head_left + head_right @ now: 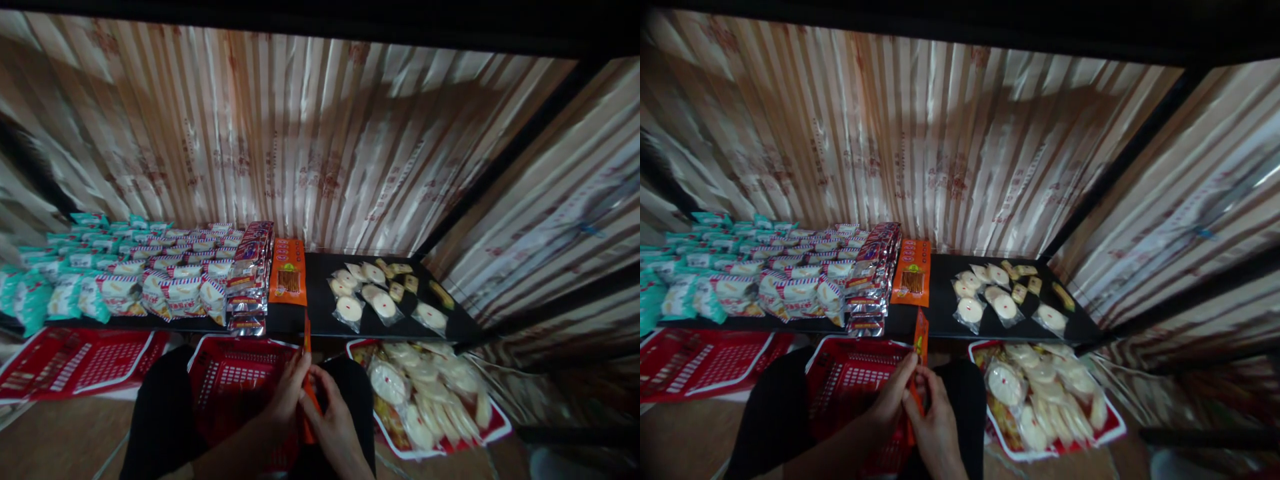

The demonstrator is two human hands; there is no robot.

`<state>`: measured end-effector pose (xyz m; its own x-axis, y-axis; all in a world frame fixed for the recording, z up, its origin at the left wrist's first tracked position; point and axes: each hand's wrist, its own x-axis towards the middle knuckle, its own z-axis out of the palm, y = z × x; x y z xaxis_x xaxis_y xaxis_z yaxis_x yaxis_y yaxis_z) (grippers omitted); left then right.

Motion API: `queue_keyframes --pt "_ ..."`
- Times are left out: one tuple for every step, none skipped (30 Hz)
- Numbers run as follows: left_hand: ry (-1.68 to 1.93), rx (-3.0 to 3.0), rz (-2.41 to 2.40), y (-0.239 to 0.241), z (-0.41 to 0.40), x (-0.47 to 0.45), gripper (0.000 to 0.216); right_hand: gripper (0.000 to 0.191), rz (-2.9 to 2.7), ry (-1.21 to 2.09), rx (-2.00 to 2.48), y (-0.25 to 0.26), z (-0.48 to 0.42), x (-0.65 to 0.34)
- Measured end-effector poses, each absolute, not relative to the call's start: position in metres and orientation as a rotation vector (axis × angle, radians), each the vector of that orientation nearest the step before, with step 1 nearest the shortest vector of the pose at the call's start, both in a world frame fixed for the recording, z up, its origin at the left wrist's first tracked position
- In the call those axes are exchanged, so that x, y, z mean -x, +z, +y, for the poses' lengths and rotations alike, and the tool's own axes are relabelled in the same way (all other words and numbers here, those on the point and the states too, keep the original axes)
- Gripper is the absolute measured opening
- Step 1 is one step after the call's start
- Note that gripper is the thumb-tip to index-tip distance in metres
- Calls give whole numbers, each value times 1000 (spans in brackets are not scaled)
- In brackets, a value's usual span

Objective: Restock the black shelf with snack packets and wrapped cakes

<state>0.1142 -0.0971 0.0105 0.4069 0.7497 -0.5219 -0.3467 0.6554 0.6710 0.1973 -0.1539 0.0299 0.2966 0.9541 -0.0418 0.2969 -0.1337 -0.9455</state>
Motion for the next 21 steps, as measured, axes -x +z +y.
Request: queue_keyframes --pt "726 -508 900 12 -96 -115 59 35 -1187 868 1634 30 -152 -197" --pt "723 -518 888 13 -95 -115 59 33 -1206 861 1632 31 -149 -198" --pt "726 -533 879 14 -93 -116 58 31 -1220 861 1623 32 -147 -198" --pt "735 -546 873 15 -91 -116 56 29 -1232 871 1606 33 -143 -199" --pt "749 -550 875 16 -88 -116 54 28 -1239 892 1581 34 -140 -201" --pt "764 -542 878 18 -84 -116 52 27 -1231 922 1554 34 -136 -203" --pt "772 -522 878 19 -80 -116 51 28 -1205 947 1536 32 -132 -207" --pt "774 -487 876 22 -75 -116 51 30 -1162 950 1538 30 -127 -211" --pt "766 -444 876 24 -70 -115 50 33 -1109 915 1566 27 -122 -217" --pt "752 -401 878 27 -64 -115 49 37 -1053 842 1613 23 -116 -224" --pt "743 -358 880 30 -59 -115 46 42 -1000 746 1668 19 -110 -231" --pt "734 -314 883 32 -54 -116 43 47 -955 656 1720 15 -104 -239" --pt "724 -270 883 34 -50 -116 40 52 -918 616 1757 12 -99 -245" --pt "715 -231 876 36 -45 -116 37 57 -883 644 1773 9 -94 -250" --pt "705 -200 864 37 -41 -117 35 60 -850 743 1758 8 -89 -253" --pt "694 -180 848 37 -38 -118 34 62 -822 885 1714 7 -85 -255" --pt "680 -176 835 37 -34 -118 34 61 -799 1029 1649 7 -81 -255" --pt "671 -189 827 36 -31 -118 34 59 -783 1143 1576 8 -77 -254" --pt "670 -218 828 36 -27 -119 33 56 -774 1211 1511 8 -73 -253" --pt "675 -260 842 35 -24 -119 32 52 -771 1232 1468 8 -69 -251" --pt "686 -313 869 35 -21 -119 31 49 -773 1218 1450 8 -64 -249"
